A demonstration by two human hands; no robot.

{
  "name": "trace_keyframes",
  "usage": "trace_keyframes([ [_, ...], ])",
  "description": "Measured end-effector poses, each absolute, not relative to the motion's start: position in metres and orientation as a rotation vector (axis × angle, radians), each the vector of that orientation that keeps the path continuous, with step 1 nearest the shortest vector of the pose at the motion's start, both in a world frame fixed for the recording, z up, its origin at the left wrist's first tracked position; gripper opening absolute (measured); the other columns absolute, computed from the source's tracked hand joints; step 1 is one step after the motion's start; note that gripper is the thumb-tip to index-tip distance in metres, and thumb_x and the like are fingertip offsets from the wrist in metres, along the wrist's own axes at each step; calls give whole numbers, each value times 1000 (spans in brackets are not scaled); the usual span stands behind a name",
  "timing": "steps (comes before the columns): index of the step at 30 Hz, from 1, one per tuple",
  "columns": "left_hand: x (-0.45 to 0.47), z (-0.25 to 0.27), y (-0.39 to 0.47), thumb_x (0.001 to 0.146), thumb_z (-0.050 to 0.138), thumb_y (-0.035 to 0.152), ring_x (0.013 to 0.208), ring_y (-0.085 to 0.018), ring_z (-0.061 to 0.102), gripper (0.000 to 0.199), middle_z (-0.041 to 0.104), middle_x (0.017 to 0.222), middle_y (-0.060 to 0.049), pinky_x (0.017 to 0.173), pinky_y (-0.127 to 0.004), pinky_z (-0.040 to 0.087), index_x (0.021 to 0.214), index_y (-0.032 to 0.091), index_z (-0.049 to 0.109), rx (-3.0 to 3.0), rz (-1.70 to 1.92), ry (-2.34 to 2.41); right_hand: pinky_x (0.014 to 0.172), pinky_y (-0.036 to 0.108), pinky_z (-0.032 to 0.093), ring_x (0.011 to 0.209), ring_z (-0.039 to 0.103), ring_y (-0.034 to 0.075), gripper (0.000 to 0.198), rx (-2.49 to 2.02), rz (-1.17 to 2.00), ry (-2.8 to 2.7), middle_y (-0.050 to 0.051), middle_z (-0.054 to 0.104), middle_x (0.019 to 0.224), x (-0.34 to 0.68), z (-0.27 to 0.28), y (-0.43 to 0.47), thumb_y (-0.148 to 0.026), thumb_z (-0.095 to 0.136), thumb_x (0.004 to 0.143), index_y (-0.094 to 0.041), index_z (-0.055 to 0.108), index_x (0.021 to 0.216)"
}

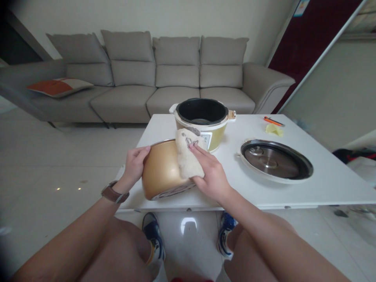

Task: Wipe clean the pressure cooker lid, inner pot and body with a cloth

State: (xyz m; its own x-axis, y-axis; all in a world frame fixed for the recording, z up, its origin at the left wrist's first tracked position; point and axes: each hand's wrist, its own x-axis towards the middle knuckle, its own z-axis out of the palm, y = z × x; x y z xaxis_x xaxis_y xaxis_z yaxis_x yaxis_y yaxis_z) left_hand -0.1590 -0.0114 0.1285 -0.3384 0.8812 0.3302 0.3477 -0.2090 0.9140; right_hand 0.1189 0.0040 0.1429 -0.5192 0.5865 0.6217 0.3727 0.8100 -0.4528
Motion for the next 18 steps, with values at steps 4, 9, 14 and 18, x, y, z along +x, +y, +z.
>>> trace_keyframes([
  [4, -161, 129, -11, 82, 63, 53, 53, -11, 28, 51, 32, 52, 2, 50, -29, 20, 49, 20, 41, 1422, 1558, 1582, 120, 53, 41, 149, 44, 31, 76, -535, 244, -2340, 9, 50, 158, 115, 151, -3, -23, 60, 83, -25, 44, 157],
  [9, -161, 128, -8, 81, 62, 52, 51, -10, 26, 52, 30, 50, 3, 49, -29, 18, 47, 20, 40, 1384, 1559, 1579, 122, 53, 40, 148, 46, 30, 77, -577, 343, -2247, 9, 51, 158, 113, 148, 5, -19, 60, 83, -23, 44, 158],
  [14, -159, 128, -7, 81, 62, 51, 51, -10, 27, 52, 30, 50, 3, 49, -29, 18, 46, 20, 39, 1364, 1572, 1587, 121, 50, 42, 143, 53, 30, 76, -689, 436, -2134, 10, 54, 155, 117, 141, 14, -14, 60, 78, -21, 50, 153],
  [18, -156, 129, -7, 81, 62, 51, 51, -10, 27, 52, 30, 50, 3, 50, -28, 19, 46, 20, 39, 1383, 1572, 1588, 120, 50, 43, 141, 55, 30, 75, -758, 465, -2106, 10, 55, 154, 121, 137, 12, -14, 60, 77, -21, 51, 152],
])
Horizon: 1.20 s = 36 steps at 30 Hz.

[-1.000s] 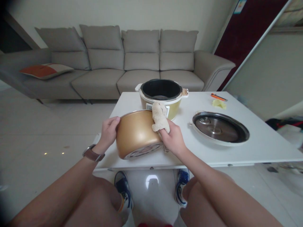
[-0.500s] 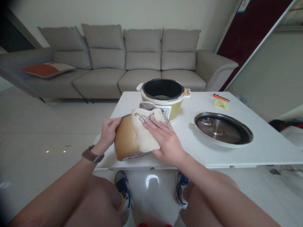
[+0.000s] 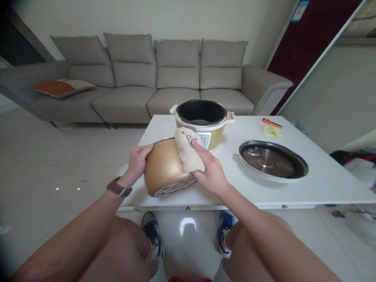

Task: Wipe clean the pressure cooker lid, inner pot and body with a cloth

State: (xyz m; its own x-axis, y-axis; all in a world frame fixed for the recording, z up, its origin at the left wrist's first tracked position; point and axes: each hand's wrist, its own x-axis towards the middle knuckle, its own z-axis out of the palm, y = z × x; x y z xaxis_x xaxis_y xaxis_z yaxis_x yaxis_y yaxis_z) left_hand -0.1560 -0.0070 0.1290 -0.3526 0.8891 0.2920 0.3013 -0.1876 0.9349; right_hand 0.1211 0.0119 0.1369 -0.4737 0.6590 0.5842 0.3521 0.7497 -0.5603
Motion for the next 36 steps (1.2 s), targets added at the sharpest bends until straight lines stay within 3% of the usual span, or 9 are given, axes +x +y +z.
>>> trace_keyframes([
  [11, -145, 135, -5, 84, 62, 52, 52, -11, 29, 53, 32, 49, 3, 51, -29, 19, 47, 19, 43, 1482, 1533, 1584, 116, 49, 46, 136, 60, 29, 69, -872, 479, -2006, 11, 59, 150, 130, 122, 2, -19, 58, 81, -20, 52, 150],
  [17, -140, 138, 4, 84, 63, 53, 52, -11, 29, 56, 31, 49, 3, 51, -29, 17, 46, 19, 42, 1528, 1523, 1612, 106, 49, 52, 113, 70, 29, 49, -971, 488, -1908, 12, 75, 122, 128, 122, 0, -26, 58, 84, -17, 65, 131],
  [20, -137, 140, 7, 85, 62, 54, 52, -11, 31, 55, 32, 48, 3, 51, -29, 18, 46, 18, 45, 1522, 1485, 1652, 102, 47, 54, 111, 70, 30, 39, -969, 495, -1856, 12, 77, 115, 127, 117, 7, -30, 57, 87, -18, 68, 121],
  [25, -135, 141, 3, 85, 62, 53, 51, -11, 30, 54, 32, 49, 3, 50, -28, 18, 47, 19, 42, 1440, 1476, 1722, 99, 48, 56, 114, 70, 31, 45, -890, 546, -1807, 12, 76, 118, 127, 102, 25, -33, 58, 87, -19, 65, 130],
  [31, -135, 142, -3, 83, 62, 52, 50, -11, 32, 52, 35, 49, 2, 48, -27, 20, 47, 18, 46, 1346, 1454, 1793, 112, 53, 50, 134, 60, 32, 61, -831, 568, -1844, 11, 63, 145, 130, 93, 32, -29, 57, 88, -24, 52, 149],
  [36, -138, 138, -4, 81, 63, 51, 49, -10, 31, 51, 35, 48, 2, 47, -27, 19, 45, 18, 46, 1330, 1523, 1815, 115, 54, 47, 138, 57, 32, 64, -767, 582, -1850, 10, 59, 151, 130, 89, 33, -26, 56, 88, -23, 49, 152],
])
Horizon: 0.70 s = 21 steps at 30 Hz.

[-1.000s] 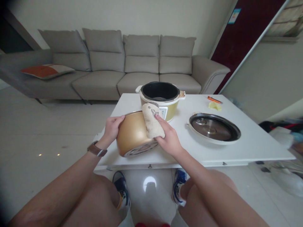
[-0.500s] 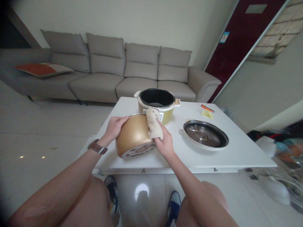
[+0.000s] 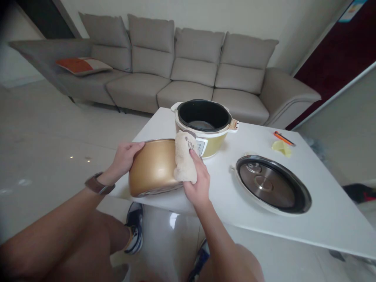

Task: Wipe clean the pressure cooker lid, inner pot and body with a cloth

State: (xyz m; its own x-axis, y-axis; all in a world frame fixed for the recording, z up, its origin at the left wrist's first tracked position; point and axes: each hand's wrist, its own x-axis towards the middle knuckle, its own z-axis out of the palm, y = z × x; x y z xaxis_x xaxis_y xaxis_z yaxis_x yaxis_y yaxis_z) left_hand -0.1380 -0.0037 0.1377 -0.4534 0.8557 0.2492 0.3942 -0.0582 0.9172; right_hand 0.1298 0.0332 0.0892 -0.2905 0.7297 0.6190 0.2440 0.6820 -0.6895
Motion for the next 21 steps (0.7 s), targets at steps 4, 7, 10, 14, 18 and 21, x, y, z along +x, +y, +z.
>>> trace_keyframes([
  [4, -141, 134, -6, 79, 63, 51, 47, -9, 27, 53, 30, 47, 3, 48, -28, 17, 43, 20, 40, 1320, 1582, 1815, 118, 53, 44, 140, 55, 31, 65, -732, 607, -1863, 10, 56, 153, 127, 94, 30, -23, 55, 88, -23, 49, 152],
  [7, -143, 131, -8, 78, 63, 51, 47, -9, 26, 52, 30, 48, 3, 48, -28, 15, 44, 20, 39, 1320, 1622, 1816, 121, 52, 41, 143, 52, 31, 66, -681, 614, -1857, 10, 56, 154, 125, 98, 26, -19, 56, 85, -21, 51, 151],
  [10, -144, 127, -11, 78, 64, 52, 47, -8, 25, 53, 29, 48, 4, 48, -28, 14, 45, 21, 37, 1314, 1647, 1792, 120, 50, 41, 141, 54, 30, 65, -704, 634, -1831, 12, 56, 153, 123, 99, 22, -20, 57, 85, -19, 53, 150],
  [14, -146, 124, -13, 78, 65, 53, 47, -8, 25, 54, 29, 47, 5, 48, -27, 15, 45, 20, 37, 1305, 1684, 1756, 113, 49, 47, 130, 62, 30, 60, -787, 689, -1749, 13, 65, 143, 121, 95, 17, -25, 59, 86, -17, 57, 145],
  [18, -146, 121, -14, 77, 66, 54, 47, -8, 26, 54, 29, 47, 5, 48, -27, 15, 45, 20, 39, 1306, 1707, 1735, 103, 45, 52, 113, 68, 29, 45, -837, 796, -1609, 11, 76, 118, 121, 90, 14, -31, 61, 87, -16, 69, 128],
  [21, -146, 119, -14, 76, 68, 54, 47, -8, 26, 54, 30, 47, 5, 47, -27, 15, 45, 20, 40, 1289, 1737, 1726, 93, 39, 54, 102, 70, 27, 39, -887, 871, -1508, 10, 78, 110, 122, 88, 15, -35, 61, 88, -15, 74, 118],
])
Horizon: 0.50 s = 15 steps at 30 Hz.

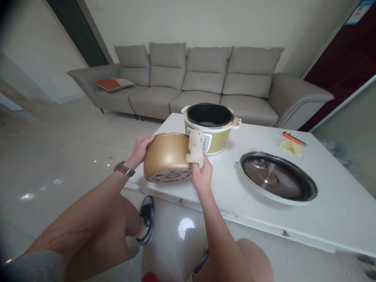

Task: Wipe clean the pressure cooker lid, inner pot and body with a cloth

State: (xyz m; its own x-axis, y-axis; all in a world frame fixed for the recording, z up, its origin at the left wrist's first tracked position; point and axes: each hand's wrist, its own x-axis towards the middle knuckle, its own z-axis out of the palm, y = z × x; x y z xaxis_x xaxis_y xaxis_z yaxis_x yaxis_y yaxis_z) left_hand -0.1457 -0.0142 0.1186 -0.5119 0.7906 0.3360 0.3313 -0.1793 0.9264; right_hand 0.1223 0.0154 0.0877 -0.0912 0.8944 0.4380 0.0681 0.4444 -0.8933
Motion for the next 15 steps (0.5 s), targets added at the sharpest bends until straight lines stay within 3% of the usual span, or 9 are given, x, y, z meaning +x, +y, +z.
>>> trace_keyframes([
  [4, -147, 115, -12, 73, 70, 56, 46, -8, 28, 55, 32, 46, 4, 46, -26, 16, 44, 20, 41, 1255, 1737, 1703, 88, 36, 52, 96, 69, 26, 38, -1006, 972, -1406, 9, 79, 97, 125, 82, 23, -41, 59, 89, -13, 76, 109],
  [8, -146, 113, -8, 71, 71, 57, 44, -8, 29, 54, 34, 46, 4, 45, -25, 17, 45, 19, 43, 1242, 1676, 1692, 89, 36, 51, 100, 69, 26, 38, -1071, 1006, -1318, 11, 78, 103, 129, 77, 30, -42, 57, 89, -12, 76, 104],
  [12, -137, 109, -5, 70, 72, 58, 45, -7, 28, 54, 33, 46, 5, 44, -25, 17, 44, 19, 43, 1249, 1662, 1683, 88, 36, 53, 99, 70, 27, 36, -1073, 860, -1313, 11, 79, 101, 136, 84, 26, -38, 56, 89, -12, 76, 103],
  [15, -128, 106, -6, 72, 71, 58, 45, -7, 26, 56, 31, 46, 5, 45, -25, 16, 44, 20, 41, 1245, 1653, 1649, 91, 40, 55, 104, 71, 29, 38, -969, 634, -1520, 12, 79, 111, 146, 95, 20, -30, 57, 87, -15, 74, 118],
])
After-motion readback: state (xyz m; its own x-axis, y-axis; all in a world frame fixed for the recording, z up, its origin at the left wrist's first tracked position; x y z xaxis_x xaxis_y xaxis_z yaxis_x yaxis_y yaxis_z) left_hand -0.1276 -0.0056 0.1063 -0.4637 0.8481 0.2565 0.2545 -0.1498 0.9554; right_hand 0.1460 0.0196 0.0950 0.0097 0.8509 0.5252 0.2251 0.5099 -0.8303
